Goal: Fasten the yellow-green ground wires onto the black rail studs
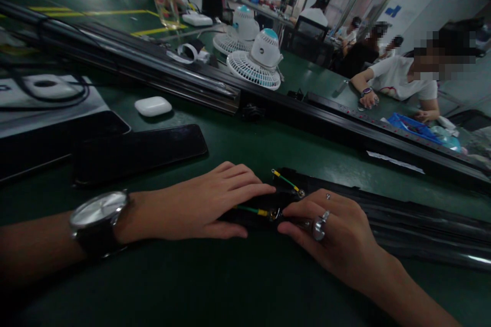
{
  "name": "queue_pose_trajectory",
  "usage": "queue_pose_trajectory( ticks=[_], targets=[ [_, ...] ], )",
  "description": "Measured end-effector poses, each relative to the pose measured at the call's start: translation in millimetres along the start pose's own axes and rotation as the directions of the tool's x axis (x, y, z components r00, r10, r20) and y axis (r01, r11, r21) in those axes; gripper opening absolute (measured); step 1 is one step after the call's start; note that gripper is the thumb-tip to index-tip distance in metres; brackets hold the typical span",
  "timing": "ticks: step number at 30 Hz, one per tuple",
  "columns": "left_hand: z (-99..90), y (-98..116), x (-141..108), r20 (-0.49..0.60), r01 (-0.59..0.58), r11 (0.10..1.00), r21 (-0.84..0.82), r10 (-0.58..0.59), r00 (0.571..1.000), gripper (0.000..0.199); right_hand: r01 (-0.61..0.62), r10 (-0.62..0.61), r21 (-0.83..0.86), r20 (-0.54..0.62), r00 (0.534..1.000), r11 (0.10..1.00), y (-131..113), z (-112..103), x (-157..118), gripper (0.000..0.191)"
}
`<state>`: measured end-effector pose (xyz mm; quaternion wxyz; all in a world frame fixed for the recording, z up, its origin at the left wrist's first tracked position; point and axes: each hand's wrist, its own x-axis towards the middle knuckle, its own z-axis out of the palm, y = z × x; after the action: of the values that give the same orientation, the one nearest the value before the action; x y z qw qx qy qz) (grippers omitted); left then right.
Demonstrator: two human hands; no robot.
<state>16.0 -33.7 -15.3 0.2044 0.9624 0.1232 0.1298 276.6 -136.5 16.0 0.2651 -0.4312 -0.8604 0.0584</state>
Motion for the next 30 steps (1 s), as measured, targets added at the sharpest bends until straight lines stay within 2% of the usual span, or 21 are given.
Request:
queue_pose_trajectory(
  ticks=[4, 7, 9, 11, 14, 18, 30],
  targets=[
    [0.5, -0.2, -0.1, 0.003, 0.0, 1.0, 0.002, 0.0, 1.0, 0.066, 0.024, -0.026, 0.032, 0.06, 0.998, 0.999, 4.2, -3.8, 0.9, 0.009],
    [0.9, 0.2, -0.3, -0.007, -0.001, 1.0, 0.009, 0.001, 1.0, 0.065, 0.139, -0.155, 0.092, 0.2, 0.967, 0.986, 6.3, -10.6, 3.6, 0.011],
    [0.6, 0.7, -0.3, -0.017, -0.001, 1.0, 0.014, 0.002, 1.0, 0.065, 0.186, -0.213, 0.128, 0.245, 0.946, 0.974, 6.2, -14.1, 4.9, 0.014],
    [0.0, 1.0, -0.3, -0.019, -0.001, 1.0, 0.009, 0.002, 1.0, 0.065, 0.176, -0.199, 0.125, 0.199, 0.959, 0.976, 5.4, -15.4, 4.6, 0.015],
    [-0.7, 1.1, -0.4, -0.012, -0.007, 1.0, 0.001, 0.007, 1.0, 0.065, 0.079, -0.086, 0.082, 0.08, 0.993, 0.993, 4.2, -14.2, 1.0, 0.013],
    [-0.8, 0.8, -0.5, -0.02, -0.009, 1.0, 0.008, 0.009, 1.0, 0.066, -0.042, 0.043, 0.019, -0.032, 0.999, 0.999, 2.6, -11.0, -4.1, 0.008],
    [-0.8, 1.0, -0.2, -0.005, -0.001, 1.0, 0.007, 0.001, 1.0, 0.065, -0.109, 0.11, 0.012, -0.083, 0.99, 0.994, 0.9, 1.2, -4.9, 0.009]
  ],
)
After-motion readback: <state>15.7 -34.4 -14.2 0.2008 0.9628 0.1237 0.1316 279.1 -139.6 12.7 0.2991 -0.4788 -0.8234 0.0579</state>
